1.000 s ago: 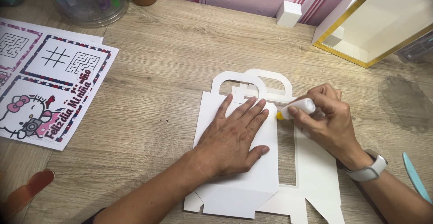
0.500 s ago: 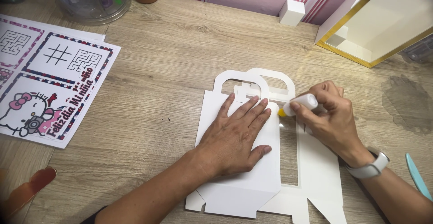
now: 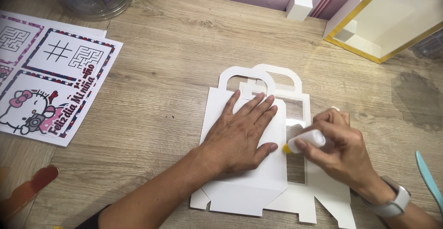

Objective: Assembling a paper gift bag by applying glue to the tabs and folding the template into shape

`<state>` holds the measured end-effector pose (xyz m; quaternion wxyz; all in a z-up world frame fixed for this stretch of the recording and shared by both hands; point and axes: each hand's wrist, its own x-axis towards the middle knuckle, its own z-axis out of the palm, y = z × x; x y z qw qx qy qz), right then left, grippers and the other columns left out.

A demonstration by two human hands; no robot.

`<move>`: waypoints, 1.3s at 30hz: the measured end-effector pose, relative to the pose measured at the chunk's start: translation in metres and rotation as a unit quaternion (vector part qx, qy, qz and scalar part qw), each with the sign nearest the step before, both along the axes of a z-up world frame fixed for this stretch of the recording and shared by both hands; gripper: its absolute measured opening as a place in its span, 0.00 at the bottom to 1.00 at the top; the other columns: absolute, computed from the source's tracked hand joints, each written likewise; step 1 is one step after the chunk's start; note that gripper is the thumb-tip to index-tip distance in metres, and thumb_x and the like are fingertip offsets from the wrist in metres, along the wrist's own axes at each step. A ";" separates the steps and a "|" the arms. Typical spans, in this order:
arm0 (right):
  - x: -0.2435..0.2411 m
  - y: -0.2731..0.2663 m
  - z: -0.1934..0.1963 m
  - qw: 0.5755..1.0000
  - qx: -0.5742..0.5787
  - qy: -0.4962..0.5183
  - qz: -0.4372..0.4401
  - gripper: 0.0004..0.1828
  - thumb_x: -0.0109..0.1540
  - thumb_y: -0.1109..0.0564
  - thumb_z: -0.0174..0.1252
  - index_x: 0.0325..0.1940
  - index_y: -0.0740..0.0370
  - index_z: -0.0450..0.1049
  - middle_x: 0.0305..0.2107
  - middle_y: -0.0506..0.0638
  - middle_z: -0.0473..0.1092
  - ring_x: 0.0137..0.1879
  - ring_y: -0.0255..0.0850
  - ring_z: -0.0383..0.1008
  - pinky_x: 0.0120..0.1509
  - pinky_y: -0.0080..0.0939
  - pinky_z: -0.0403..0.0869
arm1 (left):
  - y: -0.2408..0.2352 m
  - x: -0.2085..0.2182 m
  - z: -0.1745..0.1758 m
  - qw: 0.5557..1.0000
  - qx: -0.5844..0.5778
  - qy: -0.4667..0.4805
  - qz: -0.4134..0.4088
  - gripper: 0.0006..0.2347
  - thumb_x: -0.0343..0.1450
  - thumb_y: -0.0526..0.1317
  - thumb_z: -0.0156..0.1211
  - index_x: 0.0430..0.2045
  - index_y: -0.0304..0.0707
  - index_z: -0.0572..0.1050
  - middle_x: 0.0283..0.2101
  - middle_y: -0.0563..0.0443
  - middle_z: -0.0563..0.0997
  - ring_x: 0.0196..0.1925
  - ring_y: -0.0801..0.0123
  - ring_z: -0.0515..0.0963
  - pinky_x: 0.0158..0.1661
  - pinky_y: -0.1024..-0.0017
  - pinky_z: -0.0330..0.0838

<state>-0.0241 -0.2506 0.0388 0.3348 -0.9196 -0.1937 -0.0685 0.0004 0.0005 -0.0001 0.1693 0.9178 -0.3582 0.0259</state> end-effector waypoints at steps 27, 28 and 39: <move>0.077 -0.223 0.054 0.932 0.067 -0.253 -0.250 0.11 0.75 0.66 0.43 0.38 0.66 0.55 0.39 0.55 0.54 0.48 0.47 0.55 0.62 0.49 0.59 | 0.004 0.000 -0.001 0.997 -0.053 -0.051 -0.021 0.32 0.74 0.59 0.44 0.70 0.38 0.58 0.75 0.45 0.57 0.78 0.59 0.50 0.72 0.46 0.29; 0.109 -0.286 0.047 0.895 0.177 -0.217 -0.346 0.06 0.74 0.49 0.51 0.45 0.48 0.65 0.37 0.39 0.60 0.42 0.31 0.55 0.53 0.36 0.57 | 0.004 0.000 -0.001 0.997 -0.052 -0.058 -0.019 0.32 0.74 0.59 0.44 0.70 0.38 0.58 0.76 0.46 0.57 0.78 0.60 0.49 0.72 0.47 0.28; 0.203 -0.290 0.039 0.892 -0.101 -0.187 -0.400 0.18 0.69 0.45 0.66 0.47 0.62 0.72 0.39 0.63 0.78 0.44 0.69 0.75 0.44 0.62 0.67 | 0.002 0.006 -0.008 0.983 -0.041 -0.176 -0.013 0.33 0.72 0.60 0.50 0.70 0.42 0.60 0.76 0.50 0.60 0.78 0.63 0.55 0.72 0.50 0.37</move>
